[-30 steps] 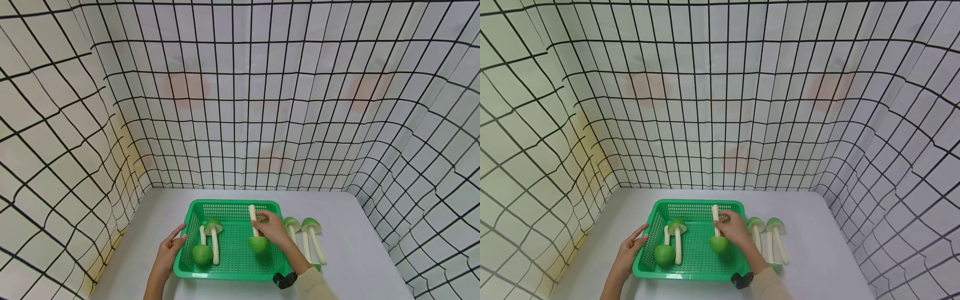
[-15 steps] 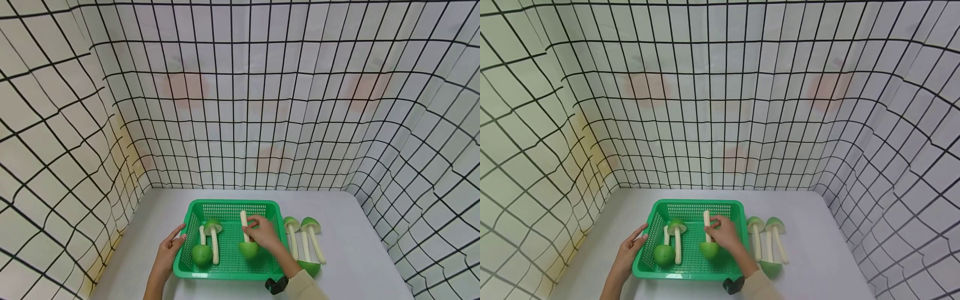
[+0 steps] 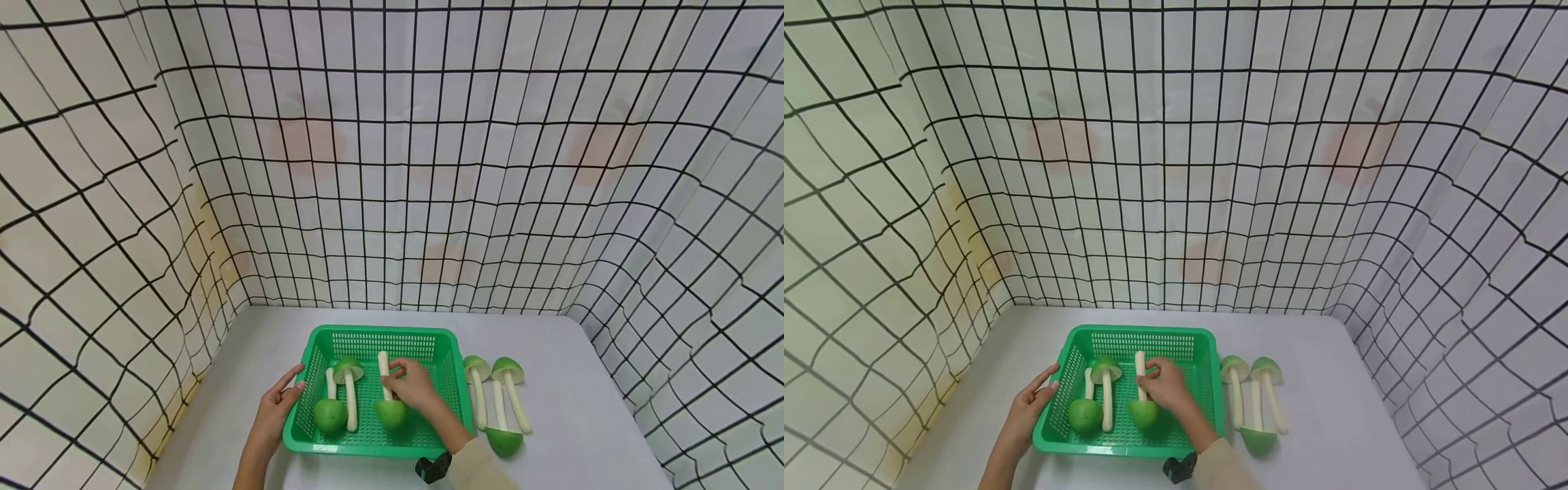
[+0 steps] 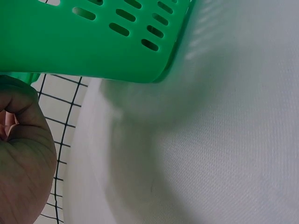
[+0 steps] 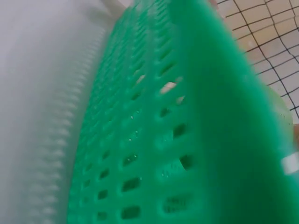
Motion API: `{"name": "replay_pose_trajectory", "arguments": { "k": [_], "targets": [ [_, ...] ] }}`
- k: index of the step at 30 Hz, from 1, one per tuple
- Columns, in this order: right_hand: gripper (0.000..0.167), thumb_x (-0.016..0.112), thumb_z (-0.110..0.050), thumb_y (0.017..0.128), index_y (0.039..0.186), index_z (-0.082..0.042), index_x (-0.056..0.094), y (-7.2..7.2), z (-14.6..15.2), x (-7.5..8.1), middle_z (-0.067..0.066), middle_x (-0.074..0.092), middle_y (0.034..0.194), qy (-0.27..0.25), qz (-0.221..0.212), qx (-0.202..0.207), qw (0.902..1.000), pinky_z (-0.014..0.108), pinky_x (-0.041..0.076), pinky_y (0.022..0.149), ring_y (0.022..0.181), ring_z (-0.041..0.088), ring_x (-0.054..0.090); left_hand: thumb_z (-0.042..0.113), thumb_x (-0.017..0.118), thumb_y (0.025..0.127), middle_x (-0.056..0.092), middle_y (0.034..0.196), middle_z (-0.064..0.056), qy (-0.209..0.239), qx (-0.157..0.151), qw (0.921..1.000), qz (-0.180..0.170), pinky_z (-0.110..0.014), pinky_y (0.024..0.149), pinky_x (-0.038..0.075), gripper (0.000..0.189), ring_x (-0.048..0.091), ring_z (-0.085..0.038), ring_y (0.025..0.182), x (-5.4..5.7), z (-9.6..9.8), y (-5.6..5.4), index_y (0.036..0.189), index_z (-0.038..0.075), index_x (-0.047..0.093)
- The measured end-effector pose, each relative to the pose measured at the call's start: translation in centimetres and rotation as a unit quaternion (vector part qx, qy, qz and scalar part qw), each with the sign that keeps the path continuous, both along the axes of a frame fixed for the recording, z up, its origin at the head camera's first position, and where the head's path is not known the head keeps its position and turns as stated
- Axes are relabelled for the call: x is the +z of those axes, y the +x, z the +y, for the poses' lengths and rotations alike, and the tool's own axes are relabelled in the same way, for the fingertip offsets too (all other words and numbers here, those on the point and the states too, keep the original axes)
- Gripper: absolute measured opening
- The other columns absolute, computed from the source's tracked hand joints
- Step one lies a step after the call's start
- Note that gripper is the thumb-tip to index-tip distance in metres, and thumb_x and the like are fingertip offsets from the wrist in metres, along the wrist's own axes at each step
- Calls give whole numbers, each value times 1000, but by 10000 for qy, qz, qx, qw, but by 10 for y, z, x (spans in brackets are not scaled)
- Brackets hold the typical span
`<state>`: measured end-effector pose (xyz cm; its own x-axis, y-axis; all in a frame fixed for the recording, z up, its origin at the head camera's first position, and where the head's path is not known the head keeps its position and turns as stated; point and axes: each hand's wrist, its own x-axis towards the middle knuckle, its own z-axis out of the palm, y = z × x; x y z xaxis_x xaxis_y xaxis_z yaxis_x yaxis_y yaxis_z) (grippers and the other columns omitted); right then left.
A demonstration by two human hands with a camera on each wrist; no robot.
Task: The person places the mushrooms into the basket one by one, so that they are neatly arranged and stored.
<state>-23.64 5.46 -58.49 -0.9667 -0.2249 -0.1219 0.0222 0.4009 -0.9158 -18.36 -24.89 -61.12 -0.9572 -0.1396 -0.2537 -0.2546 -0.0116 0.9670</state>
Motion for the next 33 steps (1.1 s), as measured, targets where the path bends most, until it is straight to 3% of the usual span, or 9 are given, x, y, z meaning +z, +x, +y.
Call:
{"name": "replay_pose_trajectory", "arguments": {
  "k": [15, 33],
  "targets": [
    [34, 71, -15, 97, 123, 4, 60, 8, -19, -4, 11, 69, 94, -174, -348, 216, 9990, 34, 55, 56, 68, 20, 68, 41, 66, 100, 71, 100, -13, 86, 25, 10000, -31, -34, 70, 62, 57, 68, -20, 81, -3, 0, -1, 153, 29, 50],
    [35, 67, -11, 100, 127, 4, 53, 12, -38, -14, 14, 61, 98, -291, -781, 231, 9963, 34, 59, 56, 73, 22, 67, 44, 67, 99, 72, 101, -14, 9, 2, 10000, -2, -35, 69, 62, 58, 70, -20, 79, -2, 2, 0, 153, 28, 51]
  ]
}}
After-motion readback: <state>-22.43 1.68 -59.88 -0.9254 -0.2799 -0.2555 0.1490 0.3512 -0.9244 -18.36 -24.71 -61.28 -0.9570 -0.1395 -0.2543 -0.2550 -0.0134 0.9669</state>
